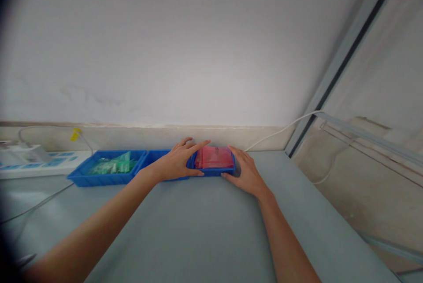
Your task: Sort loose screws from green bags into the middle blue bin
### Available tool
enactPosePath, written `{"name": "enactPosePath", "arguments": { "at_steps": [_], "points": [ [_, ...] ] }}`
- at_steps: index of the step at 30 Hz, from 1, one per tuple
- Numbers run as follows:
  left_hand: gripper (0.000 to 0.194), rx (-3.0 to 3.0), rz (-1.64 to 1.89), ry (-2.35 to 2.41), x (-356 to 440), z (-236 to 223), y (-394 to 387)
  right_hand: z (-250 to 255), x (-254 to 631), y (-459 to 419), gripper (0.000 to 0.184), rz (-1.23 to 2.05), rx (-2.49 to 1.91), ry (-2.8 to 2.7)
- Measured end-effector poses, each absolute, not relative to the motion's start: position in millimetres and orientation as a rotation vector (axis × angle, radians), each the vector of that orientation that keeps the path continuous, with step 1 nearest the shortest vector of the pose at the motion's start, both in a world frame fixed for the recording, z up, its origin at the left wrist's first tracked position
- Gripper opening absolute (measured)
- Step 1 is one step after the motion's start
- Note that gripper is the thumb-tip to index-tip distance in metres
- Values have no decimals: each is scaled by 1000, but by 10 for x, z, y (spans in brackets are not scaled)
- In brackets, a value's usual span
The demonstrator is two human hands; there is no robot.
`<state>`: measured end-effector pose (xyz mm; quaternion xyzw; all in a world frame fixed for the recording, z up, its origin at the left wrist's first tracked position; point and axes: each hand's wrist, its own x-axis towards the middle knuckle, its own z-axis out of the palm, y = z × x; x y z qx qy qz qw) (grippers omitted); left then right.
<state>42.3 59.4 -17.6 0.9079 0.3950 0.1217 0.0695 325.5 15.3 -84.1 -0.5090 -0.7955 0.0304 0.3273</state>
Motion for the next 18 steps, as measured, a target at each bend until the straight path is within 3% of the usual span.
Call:
{"name": "enactPosePath", "arguments": {
  "at_steps": [8,11,18],
  "points": [
    [95,2753,270,1251,437,-150,553,-820,3198,139,65,-74,-1381,-2134],
    [85,2779,318,1278,377,-193,516,-783,3075,97,54,-136,-1379,-2175],
    [54,2873,488,1162,296,-268,494,-713,2857,11,49,-225,-1341,-2197]
  ]
}}
